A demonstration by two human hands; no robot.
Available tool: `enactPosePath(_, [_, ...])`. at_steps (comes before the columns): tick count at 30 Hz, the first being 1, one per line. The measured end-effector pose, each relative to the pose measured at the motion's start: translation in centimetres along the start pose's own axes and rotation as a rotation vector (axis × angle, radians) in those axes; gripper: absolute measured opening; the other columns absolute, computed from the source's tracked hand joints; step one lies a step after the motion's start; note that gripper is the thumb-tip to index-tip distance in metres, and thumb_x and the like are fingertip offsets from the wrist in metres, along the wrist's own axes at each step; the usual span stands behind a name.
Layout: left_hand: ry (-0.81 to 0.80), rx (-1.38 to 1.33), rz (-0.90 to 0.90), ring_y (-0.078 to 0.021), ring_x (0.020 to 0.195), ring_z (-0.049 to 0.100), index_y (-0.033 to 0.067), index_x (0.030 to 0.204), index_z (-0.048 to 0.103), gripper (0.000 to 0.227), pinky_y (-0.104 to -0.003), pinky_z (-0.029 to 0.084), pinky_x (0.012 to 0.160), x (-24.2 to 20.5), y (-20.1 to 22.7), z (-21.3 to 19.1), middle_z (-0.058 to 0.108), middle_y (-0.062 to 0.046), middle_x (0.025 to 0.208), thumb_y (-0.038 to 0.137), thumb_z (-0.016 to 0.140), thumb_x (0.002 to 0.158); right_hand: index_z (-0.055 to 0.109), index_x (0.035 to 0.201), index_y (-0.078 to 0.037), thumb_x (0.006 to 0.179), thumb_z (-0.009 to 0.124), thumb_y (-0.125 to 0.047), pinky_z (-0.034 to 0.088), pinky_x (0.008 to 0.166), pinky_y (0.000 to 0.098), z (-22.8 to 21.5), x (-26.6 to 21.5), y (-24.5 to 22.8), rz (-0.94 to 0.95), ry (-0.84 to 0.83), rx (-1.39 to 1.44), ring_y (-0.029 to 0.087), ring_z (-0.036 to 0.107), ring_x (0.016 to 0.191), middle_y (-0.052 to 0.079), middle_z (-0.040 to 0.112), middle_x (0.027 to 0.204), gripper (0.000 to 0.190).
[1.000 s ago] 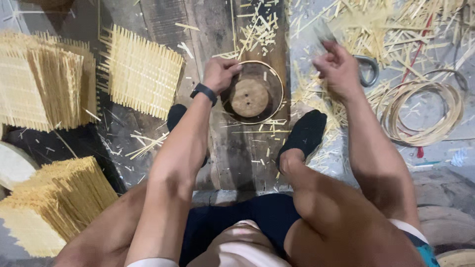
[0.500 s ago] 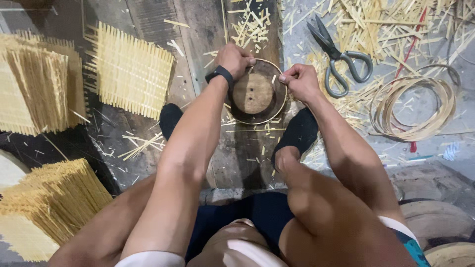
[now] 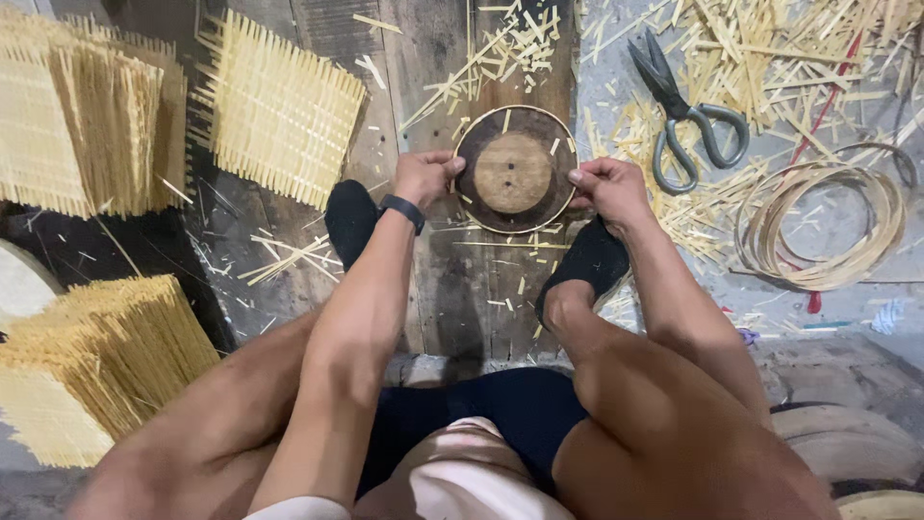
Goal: The person sits on the floor and repeatedly places a circular bamboo frame onto a square woven mat. They then use shears to trim the excess bamboo strips protruding from the frame's edge. The process is repeated multiple times with different mats.
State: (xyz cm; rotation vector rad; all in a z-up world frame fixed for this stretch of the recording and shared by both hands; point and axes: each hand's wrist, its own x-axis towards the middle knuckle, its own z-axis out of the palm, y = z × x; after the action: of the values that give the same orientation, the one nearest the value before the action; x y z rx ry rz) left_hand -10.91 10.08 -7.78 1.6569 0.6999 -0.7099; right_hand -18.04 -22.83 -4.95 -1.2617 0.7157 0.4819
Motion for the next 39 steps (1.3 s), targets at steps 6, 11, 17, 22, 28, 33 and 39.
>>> enactPosePath(6, [0.182, 0.192, 0.019, -0.0126, 0.069, 0.068, -0.0005, 0.097, 0.081, 0.023, -0.028, 0.055, 0.063, -1.5, 2.4, 0.9, 0.079, -0.009, 0.085, 0.015, 0.087, 0.081, 0.07, 0.094, 0.004, 0.094, 0.076, -0.005, 0.057, 0.056, 0.0272, 1.3, -1.1, -1.6, -0.012, 0.083, -0.032, 0.013, 0.066, 0.061, 0.006, 0.069, 0.079, 0.011])
enactPosePath(11, [-0.161, -0.652, -0.228, -0.0213, 0.081, 0.072, 0.0003, 0.108, 0.07, 0.034, -0.041, 0.06, 0.076, -6.4, 2.6, 0.9, 0.075, -0.01, 0.096, 0.031, 0.066, 0.095, 0.07, 0.1, 0.003, 0.099, 0.074, -0.007, 0.058, 0.064, 0.026, 0.9, -3.6, -2.3, 0.006, -0.119, 0.233, 0.01, 0.065, 0.068, 0.005, 0.069, 0.086, 0.01])
enactPosePath(17, [-0.291, -0.602, -0.165, -0.0195, 0.081, 0.069, 0.0042, 0.114, 0.065, 0.021, -0.043, 0.061, 0.086, -9.4, -3.8, 3.3, 0.071, -0.004, 0.099, 0.014, 0.068, 0.096, 0.07, 0.091, 0.008, 0.096, 0.074, -0.012, 0.064, 0.06, 0.0311, 2.8, -4.8, -1.9, 0.106, -0.047, -0.103, 0.017, 0.07, 0.063, 0.01, 0.07, 0.08, 0.022])
enactPosePath(22, [-0.082, -0.38, -0.199, -0.0192, 0.075, 0.065, 0.0022, 0.112, 0.069, 0.019, -0.039, 0.057, 0.074, -7.2, -6.3, 4.8, 0.072, -0.009, 0.097, 0.017, 0.068, 0.099, 0.072, 0.094, 0.008, 0.095, 0.074, -0.012, 0.062, 0.054, 0.0321, 3.9, -4.9, -2.0, 0.064, 0.054, -0.185, 0.019, 0.069, 0.059, 0.014, 0.071, 0.077, 0.019])
enactPosePath(28, [-0.119, -0.594, -0.155, -0.0189, 0.085, 0.072, 0.0062, 0.106, 0.064, 0.02, -0.036, 0.06, 0.075, -10.9, -3.2, 4.5, 0.075, -0.006, 0.097, 0.006, 0.071, 0.088, 0.068, 0.099, 0.013, 0.097, 0.073, -0.024, 0.057, 0.056, 0.0346, 3.0, -5.2, -2.4, 0.113, -0.094, -0.241, 0.022, 0.072, 0.064, 0.015, 0.074, 0.078, 0.037])
enactPosePath(33, [-0.208, 0.006, 0.176, -0.0181, 0.084, 0.068, -0.0006, 0.111, 0.071, 0.032, -0.033, 0.058, 0.08, -12.2, 4.0, 1.9, 0.074, -0.012, 0.1, 0.006, 0.08, 0.082, 0.032, 0.157, 0.003, 0.082, 0.088, -0.047, 0.052, 0.098, 0.0453, 2.7, -7.4, -6.9, -0.519, 0.02, -0.574, 0.031, 0.055, 0.129, 0.023, 0.053, 0.142, 0.106])
enactPosePath(39, [-0.057, 0.15, 0.624, -0.0229, 0.109, 0.067, 0.003, 0.133, 0.066, 0.045, -0.035, 0.055, 0.094, -17.1, 10.4, 4.6, 0.068, -0.016, 0.119, 0.029, 0.074, 0.097, 0.038, 0.144, -0.001, 0.073, 0.098, -0.036, 0.048, 0.108, 0.0454, 7.2, -6.9, -9.4, -0.667, 0.001, -0.675, 0.031, 0.056, 0.127, 0.021, 0.054, 0.135, 0.1])
